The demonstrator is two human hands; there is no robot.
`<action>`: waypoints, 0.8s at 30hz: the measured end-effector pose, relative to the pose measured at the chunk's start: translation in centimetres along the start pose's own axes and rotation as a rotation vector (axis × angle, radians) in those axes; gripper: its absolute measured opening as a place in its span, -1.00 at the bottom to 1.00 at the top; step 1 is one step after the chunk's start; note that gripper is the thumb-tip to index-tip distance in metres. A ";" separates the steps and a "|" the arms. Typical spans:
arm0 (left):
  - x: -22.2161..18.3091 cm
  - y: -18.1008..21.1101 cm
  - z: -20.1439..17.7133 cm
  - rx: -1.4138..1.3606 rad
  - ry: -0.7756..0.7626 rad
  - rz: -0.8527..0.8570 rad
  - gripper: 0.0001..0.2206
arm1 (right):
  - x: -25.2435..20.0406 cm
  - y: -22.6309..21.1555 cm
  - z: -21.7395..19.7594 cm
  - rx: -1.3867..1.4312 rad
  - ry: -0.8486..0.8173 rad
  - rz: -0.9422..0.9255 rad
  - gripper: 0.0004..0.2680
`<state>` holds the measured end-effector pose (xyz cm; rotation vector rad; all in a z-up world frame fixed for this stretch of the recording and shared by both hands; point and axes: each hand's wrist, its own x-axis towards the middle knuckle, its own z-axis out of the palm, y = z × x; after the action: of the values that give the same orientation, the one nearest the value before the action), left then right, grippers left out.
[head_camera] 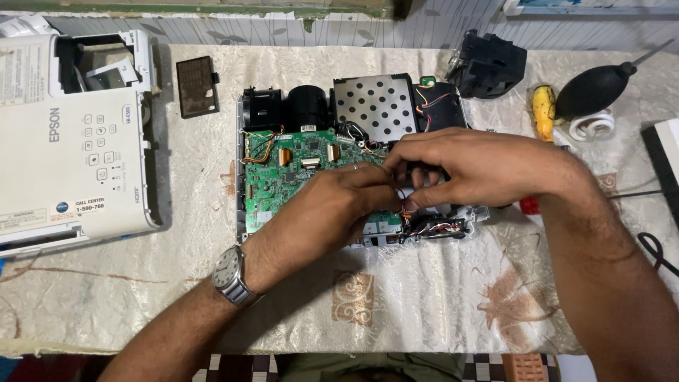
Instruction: Connecting and disconnecting internal cables and wires on a projector's circuit board during a repair
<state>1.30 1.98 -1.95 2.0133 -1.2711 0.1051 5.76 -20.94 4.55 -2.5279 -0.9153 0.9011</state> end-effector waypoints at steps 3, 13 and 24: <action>0.2 0.5 -0.2 0.063 -0.024 -0.016 -0.59 | -0.1 -0.3 -0.1 0.003 -0.006 0.041 -0.69; 0.6 1.6 -0.4 0.247 -0.071 -0.013 -0.64 | -0.4 -0.5 -0.2 -0.007 -0.016 0.082 -0.65; 0.2 1.1 0.1 0.283 -0.053 0.021 -0.47 | -0.3 0.6 0.2 -0.018 0.029 -0.007 -0.56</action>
<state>0.46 1.51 -1.35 2.2543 -1.3739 0.2566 5.72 -21.54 4.23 -2.5448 -0.9266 0.8552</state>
